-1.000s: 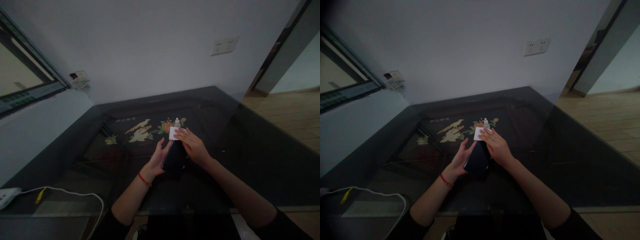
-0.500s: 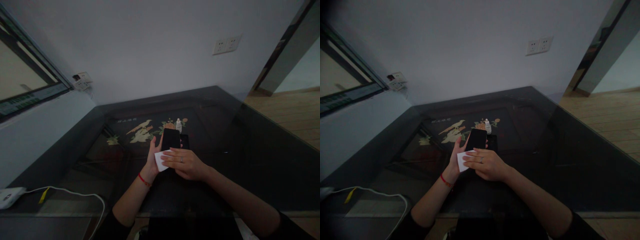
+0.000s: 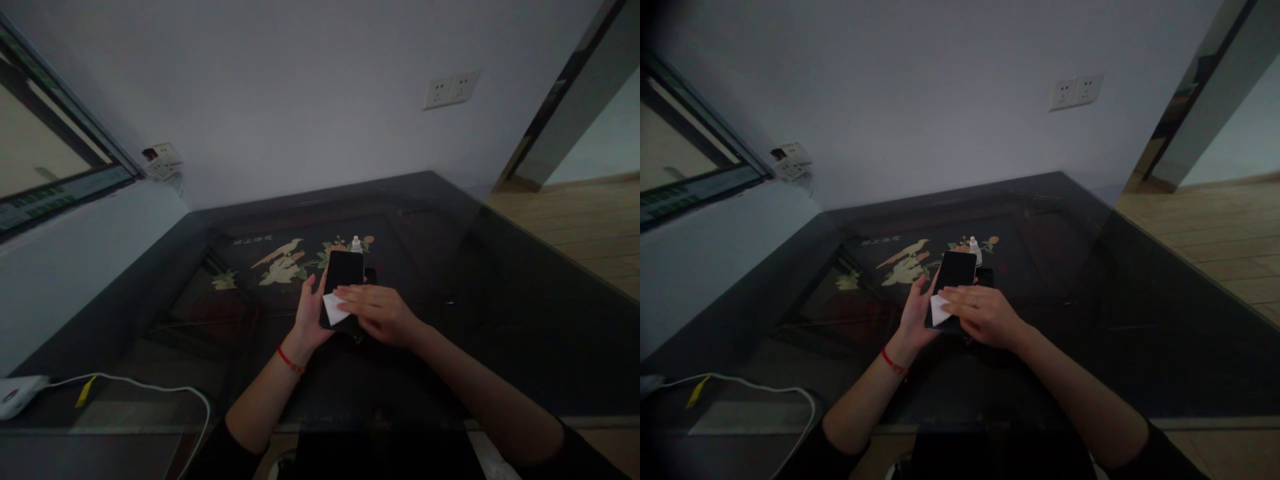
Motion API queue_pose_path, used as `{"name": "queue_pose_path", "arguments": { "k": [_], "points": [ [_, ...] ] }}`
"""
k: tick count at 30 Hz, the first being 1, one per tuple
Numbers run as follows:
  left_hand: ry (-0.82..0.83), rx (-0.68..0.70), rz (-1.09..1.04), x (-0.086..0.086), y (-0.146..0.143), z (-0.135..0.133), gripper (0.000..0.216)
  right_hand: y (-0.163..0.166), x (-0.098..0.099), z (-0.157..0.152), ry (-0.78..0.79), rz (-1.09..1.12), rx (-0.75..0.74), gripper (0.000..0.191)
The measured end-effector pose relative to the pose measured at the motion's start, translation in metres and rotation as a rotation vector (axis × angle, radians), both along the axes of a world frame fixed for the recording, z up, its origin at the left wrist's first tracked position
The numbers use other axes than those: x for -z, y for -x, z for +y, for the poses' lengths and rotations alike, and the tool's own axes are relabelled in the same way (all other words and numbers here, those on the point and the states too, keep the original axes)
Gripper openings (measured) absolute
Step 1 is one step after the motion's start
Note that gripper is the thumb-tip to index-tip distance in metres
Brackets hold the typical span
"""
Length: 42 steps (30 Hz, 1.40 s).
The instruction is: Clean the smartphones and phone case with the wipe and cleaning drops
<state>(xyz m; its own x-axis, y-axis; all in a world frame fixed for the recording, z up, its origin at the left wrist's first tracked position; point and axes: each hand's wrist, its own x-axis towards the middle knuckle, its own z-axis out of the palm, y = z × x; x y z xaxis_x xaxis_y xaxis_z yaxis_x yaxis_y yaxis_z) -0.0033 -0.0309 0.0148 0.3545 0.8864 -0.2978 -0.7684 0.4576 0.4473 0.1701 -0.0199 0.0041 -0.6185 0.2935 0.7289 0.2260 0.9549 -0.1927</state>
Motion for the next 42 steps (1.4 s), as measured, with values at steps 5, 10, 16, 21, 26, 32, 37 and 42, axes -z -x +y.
{"name": "queue_pose_path", "arguments": {
  "k": [5,10,16,21,26,32,37,42],
  "points": [
    [-0.005,0.014,0.006,0.004,0.0,0.003,0.057,0.009,0.009,0.001,-0.046,-0.143,-0.069,0.035],
    [-0.099,0.188,0.041,0.001,-0.002,-0.004,0.051,-0.012,0.01,0.025,0.109,0.013,0.271,0.043],
    [-0.173,0.301,0.056,0.002,-0.004,-0.01,0.051,-0.017,0.006,0.025,0.083,0.156,0.338,0.046],
    [0.001,0.276,-0.021,0.005,-0.004,-0.009,0.053,-0.005,0.0,0.011,-0.128,0.055,0.169,0.032],
    [0.066,0.136,-0.082,0.002,-0.004,-0.006,0.046,0.013,0.0,-0.008,-0.203,-0.067,-0.021,0.024],
    [0.0,0.155,-0.089,0.003,-0.004,-0.006,0.052,0.009,-0.001,-0.004,-0.191,-0.062,-0.016,0.026],
    [-0.055,0.303,0.031,0.007,-0.006,-0.011,0.068,-0.01,-0.001,0.016,-0.11,0.003,0.265,0.035],
    [-0.219,0.333,0.253,0.008,-0.01,-0.016,0.059,-0.018,-0.001,0.023,0.075,0.152,0.384,0.036]
  ]
}}
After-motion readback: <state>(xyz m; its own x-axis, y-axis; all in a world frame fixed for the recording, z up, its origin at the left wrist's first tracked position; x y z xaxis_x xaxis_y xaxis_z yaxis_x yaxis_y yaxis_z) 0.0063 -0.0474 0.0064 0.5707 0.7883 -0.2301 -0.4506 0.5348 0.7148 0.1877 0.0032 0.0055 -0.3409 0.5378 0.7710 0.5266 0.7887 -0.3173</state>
